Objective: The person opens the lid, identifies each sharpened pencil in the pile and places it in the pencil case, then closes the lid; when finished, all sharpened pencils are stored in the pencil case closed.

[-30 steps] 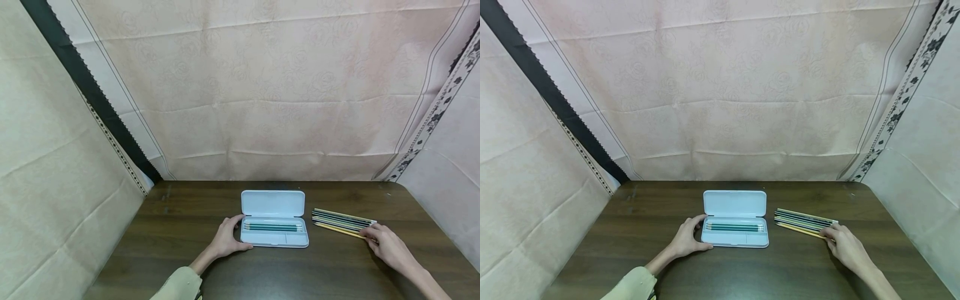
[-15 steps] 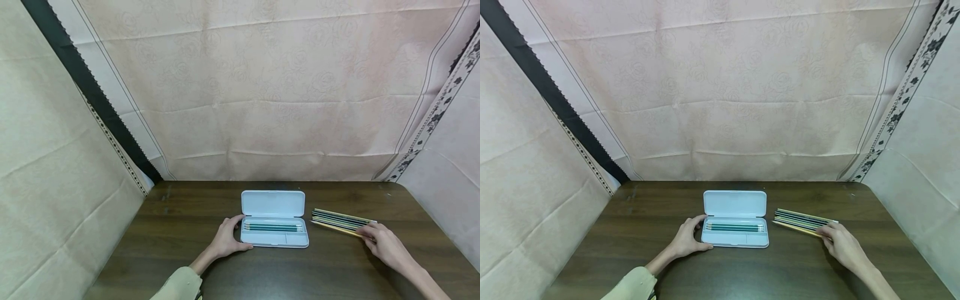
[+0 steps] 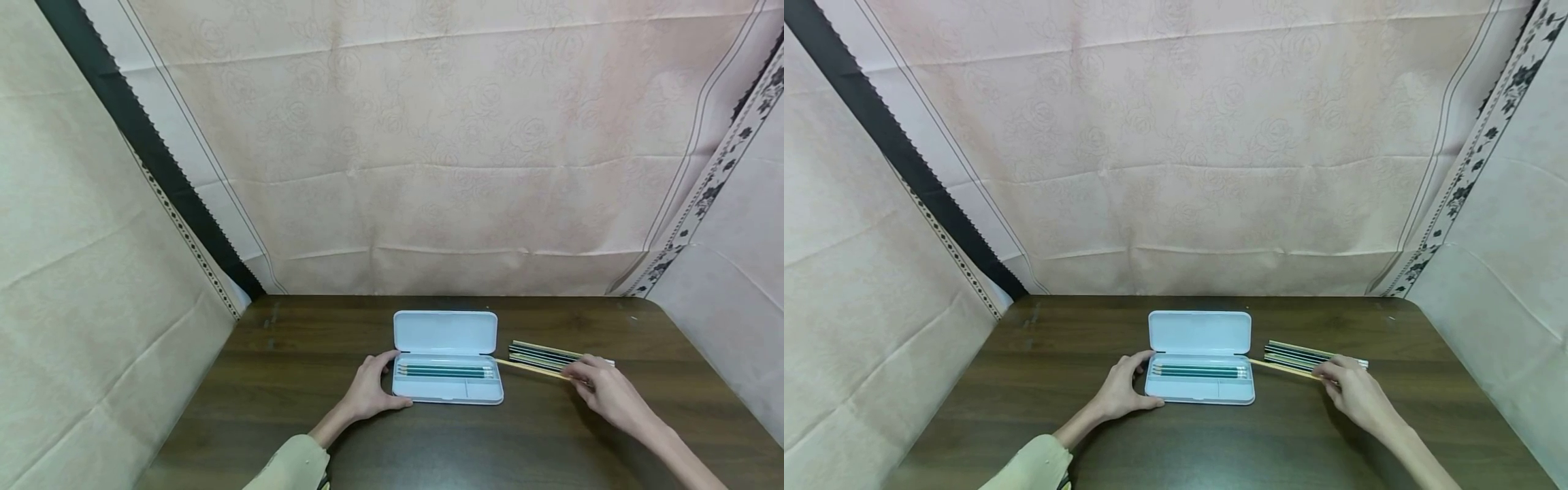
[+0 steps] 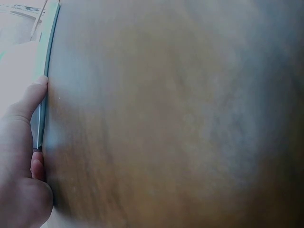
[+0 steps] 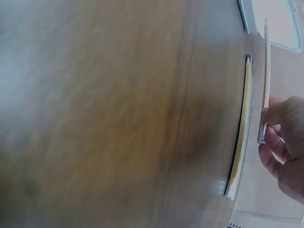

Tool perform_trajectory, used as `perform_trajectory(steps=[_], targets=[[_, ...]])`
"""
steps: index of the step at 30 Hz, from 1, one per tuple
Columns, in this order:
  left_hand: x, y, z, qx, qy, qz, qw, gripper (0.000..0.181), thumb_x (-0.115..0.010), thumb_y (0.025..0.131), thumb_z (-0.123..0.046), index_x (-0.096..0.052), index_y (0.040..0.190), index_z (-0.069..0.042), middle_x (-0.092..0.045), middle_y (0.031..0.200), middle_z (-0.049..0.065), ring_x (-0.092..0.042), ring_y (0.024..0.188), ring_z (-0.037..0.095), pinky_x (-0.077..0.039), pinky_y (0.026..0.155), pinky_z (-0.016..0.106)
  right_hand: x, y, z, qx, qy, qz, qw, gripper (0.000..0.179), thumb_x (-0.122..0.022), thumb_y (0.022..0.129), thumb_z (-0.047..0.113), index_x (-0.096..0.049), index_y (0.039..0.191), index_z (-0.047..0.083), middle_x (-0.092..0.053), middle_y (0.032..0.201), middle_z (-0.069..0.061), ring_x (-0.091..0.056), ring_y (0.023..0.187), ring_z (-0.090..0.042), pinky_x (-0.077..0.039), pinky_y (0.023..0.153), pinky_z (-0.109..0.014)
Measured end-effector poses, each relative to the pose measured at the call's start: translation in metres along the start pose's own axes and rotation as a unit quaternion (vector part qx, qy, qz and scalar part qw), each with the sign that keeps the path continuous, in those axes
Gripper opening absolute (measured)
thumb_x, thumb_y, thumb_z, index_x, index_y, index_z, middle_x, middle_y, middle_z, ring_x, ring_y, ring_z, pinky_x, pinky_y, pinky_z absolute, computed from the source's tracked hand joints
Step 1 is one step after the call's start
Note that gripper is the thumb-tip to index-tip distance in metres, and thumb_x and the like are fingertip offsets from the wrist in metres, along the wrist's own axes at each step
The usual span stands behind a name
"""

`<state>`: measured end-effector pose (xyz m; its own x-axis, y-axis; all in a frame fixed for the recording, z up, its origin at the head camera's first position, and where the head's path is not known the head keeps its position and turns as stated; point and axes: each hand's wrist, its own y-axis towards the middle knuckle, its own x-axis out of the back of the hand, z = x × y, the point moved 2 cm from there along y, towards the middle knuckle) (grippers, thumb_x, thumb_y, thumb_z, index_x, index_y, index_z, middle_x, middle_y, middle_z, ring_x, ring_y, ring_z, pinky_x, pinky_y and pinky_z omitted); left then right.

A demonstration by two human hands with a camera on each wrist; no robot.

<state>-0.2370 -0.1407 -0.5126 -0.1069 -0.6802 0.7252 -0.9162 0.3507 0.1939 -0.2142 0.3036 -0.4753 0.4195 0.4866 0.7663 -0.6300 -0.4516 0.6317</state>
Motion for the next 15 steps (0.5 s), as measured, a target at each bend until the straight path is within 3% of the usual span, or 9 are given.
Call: perform_trajectory(steps=[9, 15], targets=[[0.000, 0.000, -0.001, -0.008, 0.000, -0.005, 1.0000, 0.090, -0.088, 0.072, -0.048, -0.049, 0.145, -0.010, -0.056, 0.129, 0.005, -0.049, 0.107, 0.022, -0.045, 0.085, 0.041, -0.013, 0.016, 0.009, 0.031, 0.018, -0.004, 0.9994, 0.040, -0.083, 0.061, -0.013, -0.073, 0.087, 0.015, -0.062, 0.084, 0.008, -0.057, 0.073, -0.009, -0.048, 0.061, -0.031], [0.001, 0.000, -0.002, 0.008, -0.004, 0.002, 1.0000, 0.092, -0.088, 0.072, -0.050, -0.048, 0.146, -0.013, -0.055, 0.130, 0.004, -0.048, 0.109, 0.021, -0.044, 0.086, 0.041, -0.021, 0.026, 0.019, 0.017, 0.036, 0.025, 0.9989, 0.039, -0.081, 0.065, -0.015, -0.074, 0.090, 0.014, -0.063, 0.087, 0.005, -0.058, 0.076, -0.011, -0.050, 0.063, -0.034]])
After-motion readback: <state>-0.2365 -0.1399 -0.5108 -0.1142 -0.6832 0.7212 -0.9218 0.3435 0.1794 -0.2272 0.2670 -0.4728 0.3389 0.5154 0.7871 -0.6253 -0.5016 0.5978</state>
